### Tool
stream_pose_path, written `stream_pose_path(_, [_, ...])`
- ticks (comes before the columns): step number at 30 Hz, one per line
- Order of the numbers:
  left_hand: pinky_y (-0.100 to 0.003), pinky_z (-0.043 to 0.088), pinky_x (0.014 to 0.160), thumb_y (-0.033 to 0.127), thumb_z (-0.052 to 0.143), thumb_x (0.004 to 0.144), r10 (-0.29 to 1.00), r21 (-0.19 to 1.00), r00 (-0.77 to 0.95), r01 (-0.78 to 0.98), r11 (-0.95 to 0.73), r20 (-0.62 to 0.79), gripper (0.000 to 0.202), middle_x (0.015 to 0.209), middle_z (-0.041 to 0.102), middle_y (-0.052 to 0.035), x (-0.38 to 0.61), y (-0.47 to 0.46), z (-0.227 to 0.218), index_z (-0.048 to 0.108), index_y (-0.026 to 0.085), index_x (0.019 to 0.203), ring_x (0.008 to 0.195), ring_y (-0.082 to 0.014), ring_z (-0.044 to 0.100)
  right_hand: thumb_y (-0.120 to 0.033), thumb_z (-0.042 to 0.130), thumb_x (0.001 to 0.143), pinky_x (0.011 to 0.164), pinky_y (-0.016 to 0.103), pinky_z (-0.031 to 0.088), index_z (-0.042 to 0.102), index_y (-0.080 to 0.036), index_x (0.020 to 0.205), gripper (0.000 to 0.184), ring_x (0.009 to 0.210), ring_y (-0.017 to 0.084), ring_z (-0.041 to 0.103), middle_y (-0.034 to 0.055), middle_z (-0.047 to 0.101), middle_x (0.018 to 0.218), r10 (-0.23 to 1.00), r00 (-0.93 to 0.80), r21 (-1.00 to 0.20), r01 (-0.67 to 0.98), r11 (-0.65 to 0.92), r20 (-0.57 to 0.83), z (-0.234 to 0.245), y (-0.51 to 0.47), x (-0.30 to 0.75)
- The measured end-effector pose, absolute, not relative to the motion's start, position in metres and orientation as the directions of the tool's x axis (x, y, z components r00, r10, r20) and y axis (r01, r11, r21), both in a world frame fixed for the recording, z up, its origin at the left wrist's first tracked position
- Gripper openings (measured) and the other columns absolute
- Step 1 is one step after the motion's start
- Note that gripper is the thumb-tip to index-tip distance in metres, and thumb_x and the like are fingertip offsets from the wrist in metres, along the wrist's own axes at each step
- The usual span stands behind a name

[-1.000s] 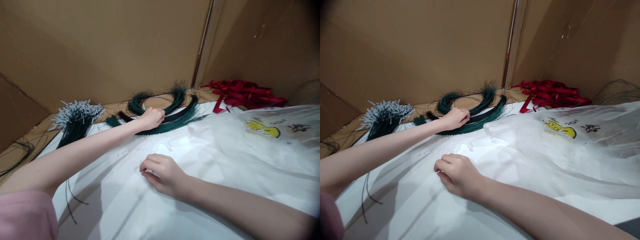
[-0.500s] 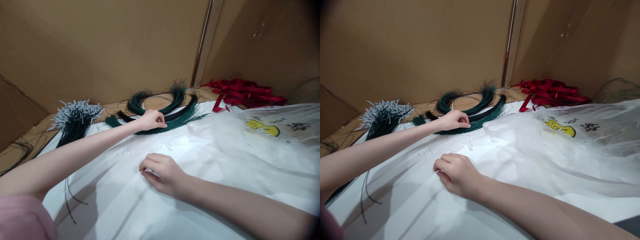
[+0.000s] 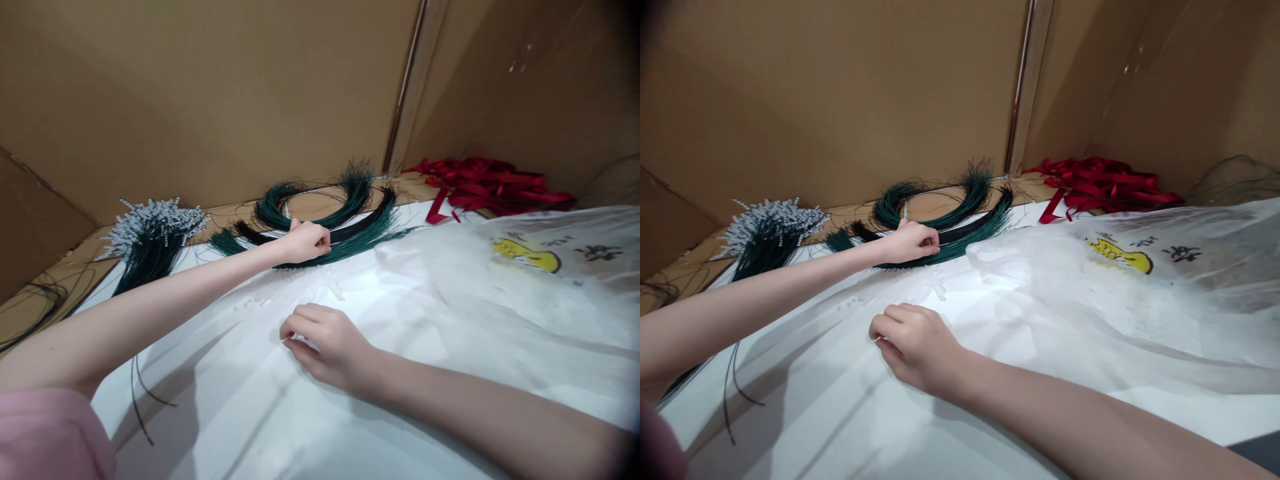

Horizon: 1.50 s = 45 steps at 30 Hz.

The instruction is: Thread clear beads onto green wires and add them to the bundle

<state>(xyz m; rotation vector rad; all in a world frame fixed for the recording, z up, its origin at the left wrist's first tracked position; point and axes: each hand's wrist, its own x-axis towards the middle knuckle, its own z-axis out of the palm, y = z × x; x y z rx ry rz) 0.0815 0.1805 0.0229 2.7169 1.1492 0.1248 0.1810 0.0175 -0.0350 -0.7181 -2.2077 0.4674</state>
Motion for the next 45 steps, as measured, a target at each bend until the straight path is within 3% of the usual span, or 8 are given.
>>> stream_pose_path(7, [-0.040,0.035,0.089,0.026,0.059,0.084,0.727,0.264,0.686,0.701,-0.662,0.003,0.013,0.069,0.069,-0.0017,0.081,0.182,0.026,0.065,0.016,0.078,0.073,-0.0205,0.062,-0.005,0.051,0.084,0.067,0.028,0.044,0.060,-0.018,0.085,0.016,0.075,0.018,0.054,0.0044,0.064,0.080,0.671,-0.504,-0.514,0.431,0.741,0.544,-0.041,0.019,0.181])
stream_pose_path(13, [-0.025,0.045,0.068,0.025,0.052,0.091,0.723,0.453,0.691,0.639,-0.622,0.019,0.013,0.070,0.070,-0.0025,0.073,0.188,0.031,0.059,0.015,0.087,0.065,-0.0137,0.062,-0.005,0.053,0.083,0.067,0.030,0.042,0.063,-0.018,0.085,0.017,0.077,0.019,0.051,0.0056,0.064,0.081,0.676,-0.499,-0.495,0.459,0.737,0.543,-0.044,0.019,0.181])
stream_pose_path(18, [-0.024,0.039,0.057,0.024,0.046,0.095,0.758,0.513,0.651,0.640,-0.572,0.034,0.021,0.060,0.060,0.0004,0.068,0.190,0.043,0.062,0.012,0.102,0.054,-0.0120,0.051,-0.006,0.052,0.085,0.067,0.031,0.040,0.065,-0.016,0.082,0.017,0.077,0.020,0.049,0.0075,0.064,0.082,0.684,-0.498,-0.512,0.454,0.729,0.532,-0.044,0.020,0.180])
stream_pose_path(24, [-0.028,0.027,0.055,0.029,0.052,0.091,0.753,0.475,0.655,0.645,-0.598,0.058,0.031,0.054,0.043,0.0020,0.066,0.190,0.061,0.070,0.014,0.072,0.052,-0.0109,0.035,-0.006,0.054,0.081,0.070,0.034,0.039,0.066,-0.017,0.080,0.017,0.079,0.021,0.049,0.0087,0.066,0.084,0.740,-0.448,-0.640,0.383,0.666,0.502,-0.041,0.017,0.180])
stream_pose_path(27, [-0.028,0.023,0.054,0.032,0.050,0.092,0.754,0.487,0.648,0.629,-0.606,0.102,0.033,0.052,0.035,0.0031,0.065,0.188,0.069,0.069,0.014,0.073,0.050,-0.0107,0.028,-0.011,0.061,0.080,0.076,0.036,0.041,0.068,-0.018,0.082,0.011,0.083,0.022,0.053,0.0074,0.067,0.087,0.808,-0.349,-0.767,0.286,0.574,0.474,-0.030,0.018,0.180])
stream_pose_path(33, [-0.027,0.027,0.055,0.036,0.049,0.091,0.730,0.528,0.668,0.572,-0.627,0.144,0.034,0.056,0.042,0.0018,0.062,0.189,0.065,0.069,0.014,0.075,0.055,-0.0117,0.034,-0.023,0.044,0.098,0.070,0.029,0.051,0.062,-0.017,0.111,0.023,0.080,0.015,0.063,0.0074,0.069,0.101,0.989,0.087,-0.988,-0.096,0.124,0.115,0.006,0.066,0.177])
stream_pose_path(38, [-0.025,0.033,0.059,0.030,0.049,0.090,0.730,0.558,0.654,0.536,-0.634,0.201,0.025,0.066,0.054,-0.0004,0.059,0.199,0.051,0.064,0.014,0.078,0.062,-0.0123,0.042,-0.034,0.057,0.097,0.075,0.034,0.057,0.062,-0.013,0.115,0.028,0.087,0.017,0.066,0.0073,0.066,0.107,0.950,0.192,-0.908,-0.390,-0.155,-0.244,0.024,0.117,0.171])
stream_pose_path(45, [-0.022,0.035,0.059,0.029,0.048,0.093,0.712,0.584,0.660,0.488,-0.649,0.240,0.020,0.070,0.055,-0.0001,0.054,0.196,0.046,0.061,0.013,0.092,0.063,-0.0113,0.044,-0.034,0.059,0.096,0.085,0.042,0.056,0.059,-0.015,0.124,0.034,0.102,0.021,0.065,0.0100,0.063,0.121,0.884,0.262,-0.819,-0.537,-0.200,-0.387,0.033,0.144,0.172])
